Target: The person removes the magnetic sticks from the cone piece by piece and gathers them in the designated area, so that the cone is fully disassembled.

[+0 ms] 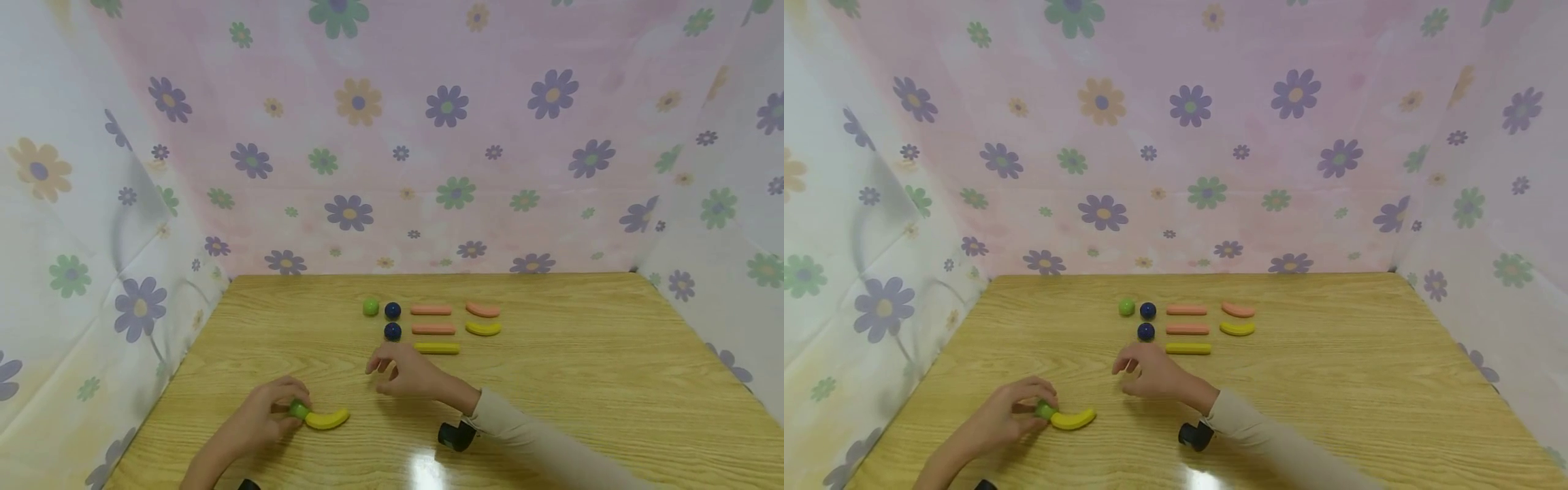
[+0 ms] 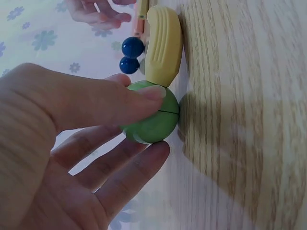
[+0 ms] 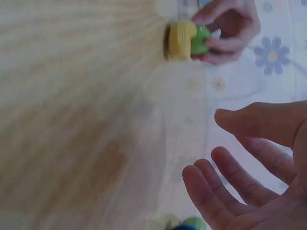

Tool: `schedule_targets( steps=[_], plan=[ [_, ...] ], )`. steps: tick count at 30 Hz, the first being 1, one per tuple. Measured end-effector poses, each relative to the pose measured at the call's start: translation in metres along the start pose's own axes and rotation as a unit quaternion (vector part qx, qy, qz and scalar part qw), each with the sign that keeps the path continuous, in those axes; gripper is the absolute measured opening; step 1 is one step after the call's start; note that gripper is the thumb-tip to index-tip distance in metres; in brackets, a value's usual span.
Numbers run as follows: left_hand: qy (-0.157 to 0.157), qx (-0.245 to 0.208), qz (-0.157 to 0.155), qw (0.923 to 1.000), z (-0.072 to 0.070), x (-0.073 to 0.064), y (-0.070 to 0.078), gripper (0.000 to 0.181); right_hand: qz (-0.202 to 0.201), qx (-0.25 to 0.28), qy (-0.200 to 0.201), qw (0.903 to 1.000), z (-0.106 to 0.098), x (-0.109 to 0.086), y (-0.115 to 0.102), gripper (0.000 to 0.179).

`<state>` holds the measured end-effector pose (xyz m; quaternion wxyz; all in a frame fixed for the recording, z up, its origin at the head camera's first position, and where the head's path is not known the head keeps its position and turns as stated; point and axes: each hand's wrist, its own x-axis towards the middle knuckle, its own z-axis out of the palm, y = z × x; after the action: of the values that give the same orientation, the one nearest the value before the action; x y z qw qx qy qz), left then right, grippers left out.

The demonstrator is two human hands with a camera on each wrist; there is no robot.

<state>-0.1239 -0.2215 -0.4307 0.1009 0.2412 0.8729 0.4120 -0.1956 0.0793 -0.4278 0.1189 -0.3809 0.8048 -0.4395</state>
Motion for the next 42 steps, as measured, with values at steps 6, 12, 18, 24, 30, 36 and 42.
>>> schedule_targets(
  steps=[6,12,18,24,30,36,42],
  plan=[
    [0.015,-0.007,0.018,0.9997,0.004,0.001,-0.001,0.026,0.018,0.022,-0.044,0.9986,0.020,-0.003,-0.008,0.024],
    [0.035,-0.005,0.036,0.9987,0.009,0.001,0.000,0.024,0.013,0.014,-0.055,0.9983,0.036,-0.002,-0.011,0.028],
    [0.064,-0.001,0.055,0.9965,0.019,0.002,-0.003,0.026,-0.015,-0.018,-0.042,0.9988,0.047,0.002,-0.012,0.029],
    [0.066,-0.044,0.047,0.9957,0.026,0.003,-0.002,0.024,-0.035,-0.018,-0.032,0.9987,0.051,0.003,-0.009,0.024],
    [0.042,-0.075,0.022,0.9960,0.026,0.004,0.000,0.024,-0.024,0.013,-0.038,0.9989,0.048,0.000,-0.007,0.024],
    [0.035,-0.092,0.029,0.9947,0.027,0.006,0.005,0.023,-0.032,0.030,-0.042,0.9982,0.041,-0.004,-0.010,0.023],
    [0.035,-0.093,0.037,0.9944,0.027,0.009,0.013,0.022,-0.044,0.050,-0.052,0.9964,0.032,-0.008,-0.011,0.022]
  ],
)
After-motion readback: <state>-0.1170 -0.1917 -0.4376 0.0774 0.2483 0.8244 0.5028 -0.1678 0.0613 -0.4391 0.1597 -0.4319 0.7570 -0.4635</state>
